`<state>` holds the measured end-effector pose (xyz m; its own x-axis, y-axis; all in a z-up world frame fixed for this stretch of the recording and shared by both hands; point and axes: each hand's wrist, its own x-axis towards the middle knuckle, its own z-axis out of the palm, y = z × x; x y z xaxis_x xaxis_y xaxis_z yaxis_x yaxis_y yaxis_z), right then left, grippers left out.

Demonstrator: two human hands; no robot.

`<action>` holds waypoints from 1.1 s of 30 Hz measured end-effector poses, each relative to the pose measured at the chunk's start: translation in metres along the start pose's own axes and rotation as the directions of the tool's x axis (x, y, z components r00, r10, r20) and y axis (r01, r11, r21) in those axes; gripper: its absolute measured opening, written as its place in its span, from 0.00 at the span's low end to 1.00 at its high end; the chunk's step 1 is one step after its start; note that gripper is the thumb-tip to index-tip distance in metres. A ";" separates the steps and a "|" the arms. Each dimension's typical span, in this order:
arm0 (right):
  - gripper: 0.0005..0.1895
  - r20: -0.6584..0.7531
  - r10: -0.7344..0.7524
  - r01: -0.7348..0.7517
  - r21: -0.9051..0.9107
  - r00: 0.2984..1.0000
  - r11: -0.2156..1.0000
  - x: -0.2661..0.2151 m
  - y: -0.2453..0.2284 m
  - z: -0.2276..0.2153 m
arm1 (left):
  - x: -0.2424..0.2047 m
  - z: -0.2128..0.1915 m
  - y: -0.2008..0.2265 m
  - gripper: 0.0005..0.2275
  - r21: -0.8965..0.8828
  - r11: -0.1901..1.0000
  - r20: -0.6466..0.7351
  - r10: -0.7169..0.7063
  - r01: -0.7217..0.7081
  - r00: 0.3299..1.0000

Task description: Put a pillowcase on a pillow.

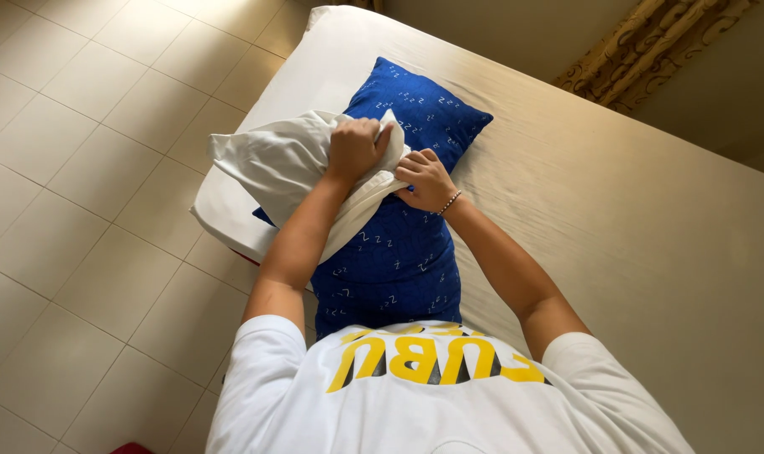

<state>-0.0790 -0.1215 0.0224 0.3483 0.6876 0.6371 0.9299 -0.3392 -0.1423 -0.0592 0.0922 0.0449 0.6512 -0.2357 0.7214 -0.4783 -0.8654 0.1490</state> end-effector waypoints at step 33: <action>0.08 -0.342 0.355 -0.398 -0.062 0.870 0.915 -0.061 0.023 0.015 | -0.087 -0.051 -0.028 0.26 -0.161 0.987 0.224 0.039 -0.002 0.974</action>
<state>-0.0768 -0.1617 -0.0315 0.5931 0.2583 0.7626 0.7052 -0.6236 -0.3372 -0.1325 0.1599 0.0124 0.7474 -0.3620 0.5571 -0.5684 -0.7825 0.2541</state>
